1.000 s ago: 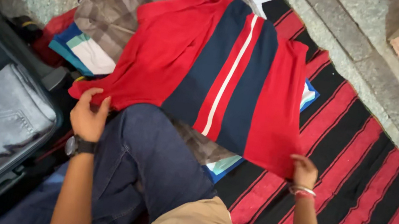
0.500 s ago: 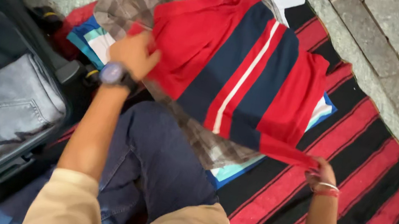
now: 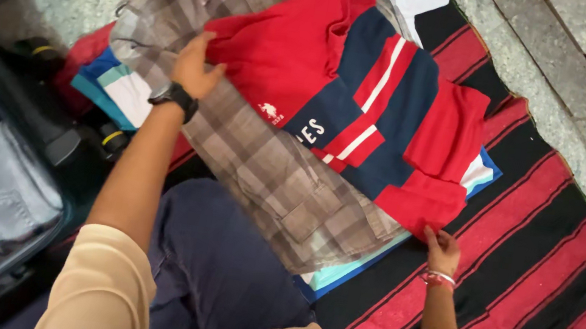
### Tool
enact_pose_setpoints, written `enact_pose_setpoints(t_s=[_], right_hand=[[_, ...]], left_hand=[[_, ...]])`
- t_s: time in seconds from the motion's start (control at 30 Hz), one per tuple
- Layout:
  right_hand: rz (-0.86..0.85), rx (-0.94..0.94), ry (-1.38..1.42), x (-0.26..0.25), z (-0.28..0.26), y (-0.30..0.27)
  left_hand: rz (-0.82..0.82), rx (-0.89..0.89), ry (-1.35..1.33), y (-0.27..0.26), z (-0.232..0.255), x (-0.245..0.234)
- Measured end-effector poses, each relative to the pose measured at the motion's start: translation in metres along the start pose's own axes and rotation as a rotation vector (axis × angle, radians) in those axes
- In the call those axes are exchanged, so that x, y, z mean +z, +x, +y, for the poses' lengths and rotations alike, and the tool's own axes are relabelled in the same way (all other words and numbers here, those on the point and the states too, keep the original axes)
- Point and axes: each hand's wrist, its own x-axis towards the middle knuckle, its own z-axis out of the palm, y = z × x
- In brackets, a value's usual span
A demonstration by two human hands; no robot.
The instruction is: The person folds a plaid shirt, a white t-shirt, and a red polo shirt, then places them into a suitcase that already contains folded pants and other shirts.
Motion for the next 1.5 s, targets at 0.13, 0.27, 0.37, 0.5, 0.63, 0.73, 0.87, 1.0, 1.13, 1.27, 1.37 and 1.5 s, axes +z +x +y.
enact_pose_setpoints(t_s=[0.13,0.27,0.37,0.5,0.63,0.73,0.87,1.0,1.13,1.27,1.37,1.5], right_hand=[[0.128,-0.053,0.307,0.008,0.012,-0.003],[0.252,-0.174,0.703,-0.004,0.021,0.005],[0.200,-0.117,1.008,-0.017,0.024,0.022],[0.094,-0.011,0.829,-0.032,0.029,0.037],[0.056,-0.071,0.633,-0.063,0.043,0.026],[-0.022,0.044,0.349,-0.084,0.053,0.005],[-0.225,0.079,0.117,-0.089,0.066,-0.009],[-0.268,0.222,0.258,-0.094,0.074,-0.024],[-0.283,0.405,0.529,-0.109,0.080,-0.047],[-0.367,0.468,0.406,-0.114,0.086,-0.056],[-0.427,0.504,0.339,-0.117,0.086,-0.045],[-0.493,0.214,-0.357,-0.110,0.066,-0.004]], left_hand=[[-0.138,-0.005,-0.029,0.019,0.002,-0.003],[-0.328,-0.209,0.174,0.026,0.022,-0.012],[-0.361,-0.237,0.339,0.028,0.008,-0.005],[0.030,-0.199,-0.555,0.039,-0.044,-0.002],[-0.087,-0.274,-0.671,0.024,-0.083,-0.039],[-0.216,-0.356,-0.381,-0.016,-0.102,-0.065],[-0.355,-0.149,0.152,-0.063,-0.098,-0.070],[-0.377,-0.137,0.311,-0.083,-0.083,-0.077],[-0.469,-0.136,0.482,-0.094,-0.065,-0.091],[-0.737,-0.303,0.668,-0.113,-0.043,-0.092],[-0.958,-0.488,0.641,-0.121,-0.026,-0.093],[-1.009,-0.672,0.732,-0.118,-0.001,-0.100]])
